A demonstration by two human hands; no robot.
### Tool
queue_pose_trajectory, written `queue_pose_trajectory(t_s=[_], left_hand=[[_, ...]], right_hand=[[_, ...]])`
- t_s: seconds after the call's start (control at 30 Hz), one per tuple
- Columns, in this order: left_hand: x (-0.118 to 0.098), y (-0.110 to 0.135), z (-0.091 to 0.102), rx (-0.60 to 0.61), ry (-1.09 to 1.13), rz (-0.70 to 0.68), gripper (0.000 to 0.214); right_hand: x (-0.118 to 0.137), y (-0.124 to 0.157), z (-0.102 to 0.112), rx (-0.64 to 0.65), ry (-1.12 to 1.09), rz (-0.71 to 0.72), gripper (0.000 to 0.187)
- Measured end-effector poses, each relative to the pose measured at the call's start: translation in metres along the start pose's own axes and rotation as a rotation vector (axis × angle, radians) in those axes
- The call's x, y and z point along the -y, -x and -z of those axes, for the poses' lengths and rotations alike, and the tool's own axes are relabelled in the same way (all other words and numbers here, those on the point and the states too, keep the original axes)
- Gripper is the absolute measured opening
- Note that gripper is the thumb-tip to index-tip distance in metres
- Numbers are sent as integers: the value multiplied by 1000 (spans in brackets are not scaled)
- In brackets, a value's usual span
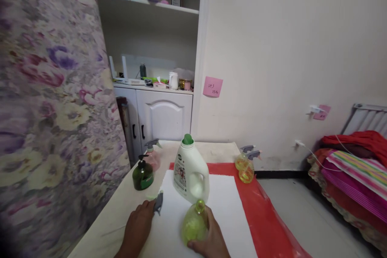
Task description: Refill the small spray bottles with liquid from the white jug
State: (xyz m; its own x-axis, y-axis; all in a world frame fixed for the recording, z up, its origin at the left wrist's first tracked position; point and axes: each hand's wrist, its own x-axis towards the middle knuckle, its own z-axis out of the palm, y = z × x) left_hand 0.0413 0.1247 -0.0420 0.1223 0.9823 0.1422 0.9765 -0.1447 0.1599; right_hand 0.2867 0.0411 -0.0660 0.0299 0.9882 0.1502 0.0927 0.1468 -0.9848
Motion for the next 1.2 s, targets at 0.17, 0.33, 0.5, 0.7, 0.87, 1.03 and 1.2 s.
queue_pose_trajectory(t_s=[0.17,0.33,0.5,0.7,0.87,1.03,1.2], left_hand=[[-4,4,11,-23,16,-5,42],[-3,18,32,-63,87,-45,40],[-7,36,56,-237,537,23,38],[-63,66,101,-309,1345,191,48],[-132,83,140,-350,1820,188,49],[-179,88,153,-404,1888,130,45],[-203,84,143,-369,1872,141,43]], right_hand=[[-3,22,34,-64,180,-66,92],[-1,34,45,-40,219,-106,90],[-3,32,44,-20,185,-76,92],[-1,34,47,-2,141,16,90],[8,36,51,37,183,-48,93],[5,34,56,84,130,7,91],[-8,30,54,75,93,9,93]])
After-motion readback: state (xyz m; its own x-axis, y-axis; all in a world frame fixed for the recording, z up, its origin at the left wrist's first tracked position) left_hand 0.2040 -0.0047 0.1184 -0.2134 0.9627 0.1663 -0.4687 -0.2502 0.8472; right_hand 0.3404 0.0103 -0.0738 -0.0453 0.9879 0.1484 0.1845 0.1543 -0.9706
